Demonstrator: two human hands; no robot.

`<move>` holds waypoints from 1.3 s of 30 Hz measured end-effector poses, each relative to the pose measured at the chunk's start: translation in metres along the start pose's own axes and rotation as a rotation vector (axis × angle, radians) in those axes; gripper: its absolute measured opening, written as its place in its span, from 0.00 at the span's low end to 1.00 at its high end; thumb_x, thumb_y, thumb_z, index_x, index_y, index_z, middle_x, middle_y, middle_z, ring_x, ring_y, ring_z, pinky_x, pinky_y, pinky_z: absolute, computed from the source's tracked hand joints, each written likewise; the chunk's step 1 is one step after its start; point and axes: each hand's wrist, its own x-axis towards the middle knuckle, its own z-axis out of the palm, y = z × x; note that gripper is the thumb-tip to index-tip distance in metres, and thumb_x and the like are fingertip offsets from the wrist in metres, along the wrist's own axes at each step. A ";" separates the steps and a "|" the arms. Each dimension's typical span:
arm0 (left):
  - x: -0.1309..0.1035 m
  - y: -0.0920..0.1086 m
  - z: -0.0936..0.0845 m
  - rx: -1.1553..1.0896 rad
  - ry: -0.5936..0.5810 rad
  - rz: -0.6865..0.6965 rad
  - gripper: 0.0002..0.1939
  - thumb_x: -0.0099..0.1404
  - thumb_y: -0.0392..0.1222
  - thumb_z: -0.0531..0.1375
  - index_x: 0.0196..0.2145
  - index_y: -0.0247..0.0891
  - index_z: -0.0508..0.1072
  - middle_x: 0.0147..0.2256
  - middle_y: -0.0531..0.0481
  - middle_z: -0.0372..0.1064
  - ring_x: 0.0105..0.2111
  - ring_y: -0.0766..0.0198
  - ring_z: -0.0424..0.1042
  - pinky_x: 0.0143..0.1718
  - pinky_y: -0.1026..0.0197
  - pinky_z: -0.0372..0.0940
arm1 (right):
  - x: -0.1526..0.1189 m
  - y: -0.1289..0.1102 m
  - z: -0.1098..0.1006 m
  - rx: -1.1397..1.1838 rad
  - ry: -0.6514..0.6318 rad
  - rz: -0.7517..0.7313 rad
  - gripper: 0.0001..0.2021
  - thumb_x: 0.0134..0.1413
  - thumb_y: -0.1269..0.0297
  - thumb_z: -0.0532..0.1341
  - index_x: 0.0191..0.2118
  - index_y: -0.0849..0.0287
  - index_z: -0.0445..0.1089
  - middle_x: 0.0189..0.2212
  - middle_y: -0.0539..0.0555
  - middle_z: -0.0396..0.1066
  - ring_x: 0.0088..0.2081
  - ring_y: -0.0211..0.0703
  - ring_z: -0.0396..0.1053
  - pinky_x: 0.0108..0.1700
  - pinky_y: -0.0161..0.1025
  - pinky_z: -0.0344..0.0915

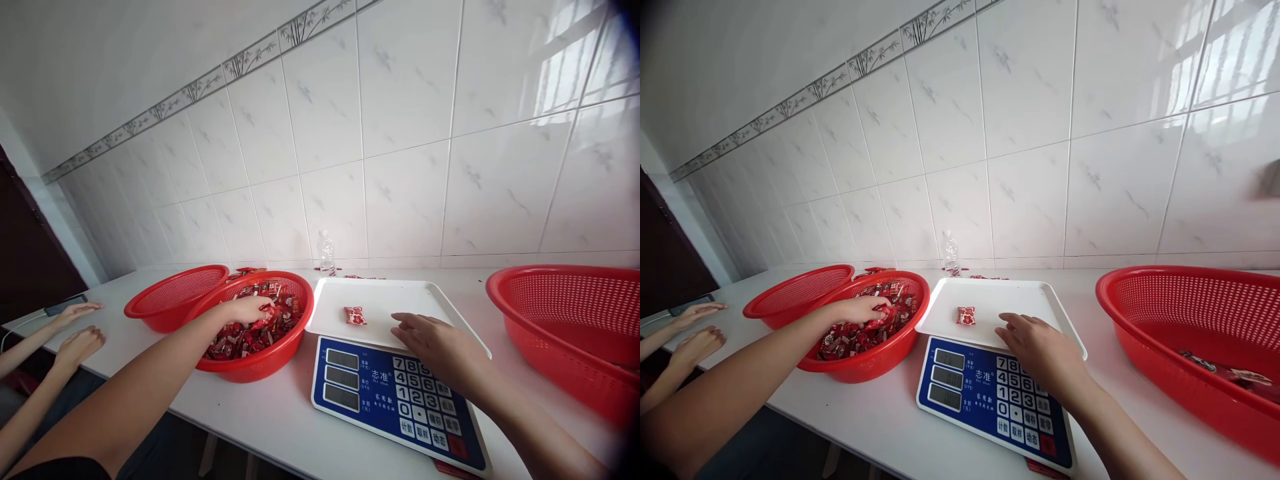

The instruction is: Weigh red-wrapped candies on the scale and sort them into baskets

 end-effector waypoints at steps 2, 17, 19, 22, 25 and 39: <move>-0.004 -0.001 -0.009 -0.053 0.028 0.008 0.19 0.55 0.52 0.58 0.43 0.41 0.68 0.42 0.45 0.68 0.40 0.53 0.69 0.26 0.62 0.66 | 0.000 -0.001 -0.001 0.009 -0.003 -0.001 0.21 0.58 0.50 0.48 0.48 0.52 0.71 0.43 0.55 0.75 0.41 0.51 0.73 0.36 0.44 0.68; 0.023 0.094 -0.003 -0.132 0.409 0.338 0.14 0.63 0.47 0.52 0.43 0.39 0.67 0.37 0.49 0.70 0.36 0.60 0.68 0.36 0.59 0.64 | -0.004 -0.009 -0.010 -0.037 -0.026 -0.014 0.19 0.60 0.54 0.48 0.49 0.53 0.70 0.43 0.55 0.75 0.43 0.50 0.73 0.38 0.43 0.67; 0.029 0.118 0.006 -0.110 0.414 0.394 0.13 0.64 0.46 0.51 0.43 0.40 0.67 0.39 0.47 0.71 0.39 0.58 0.68 0.40 0.58 0.62 | -0.005 -0.011 -0.012 -0.030 -0.039 -0.010 0.19 0.61 0.55 0.48 0.49 0.54 0.69 0.43 0.55 0.75 0.43 0.50 0.72 0.39 0.43 0.66; 0.035 0.150 0.019 -0.086 0.328 0.468 0.16 0.66 0.47 0.48 0.48 0.40 0.66 0.43 0.46 0.71 0.42 0.59 0.69 0.43 0.58 0.60 | -0.005 -0.012 -0.014 -0.013 -0.050 0.004 0.18 0.61 0.56 0.49 0.50 0.54 0.69 0.44 0.55 0.75 0.44 0.50 0.72 0.39 0.43 0.66; 0.039 0.168 0.030 -0.042 0.165 0.511 0.28 0.63 0.54 0.53 0.58 0.41 0.57 0.53 0.43 0.66 0.50 0.58 0.67 0.47 0.60 0.59 | -0.005 -0.011 -0.015 0.001 -0.044 -0.007 0.18 0.61 0.56 0.49 0.48 0.54 0.70 0.42 0.55 0.75 0.43 0.50 0.72 0.38 0.43 0.66; 0.048 0.147 0.056 -0.019 0.077 0.339 0.17 0.50 0.52 0.64 0.31 0.38 0.67 0.34 0.46 0.72 0.37 0.52 0.71 0.34 0.58 0.62 | -0.005 -0.012 -0.011 -0.082 0.056 0.001 0.14 0.61 0.60 0.49 0.37 0.55 0.71 0.34 0.55 0.76 0.36 0.48 0.72 0.29 0.37 0.59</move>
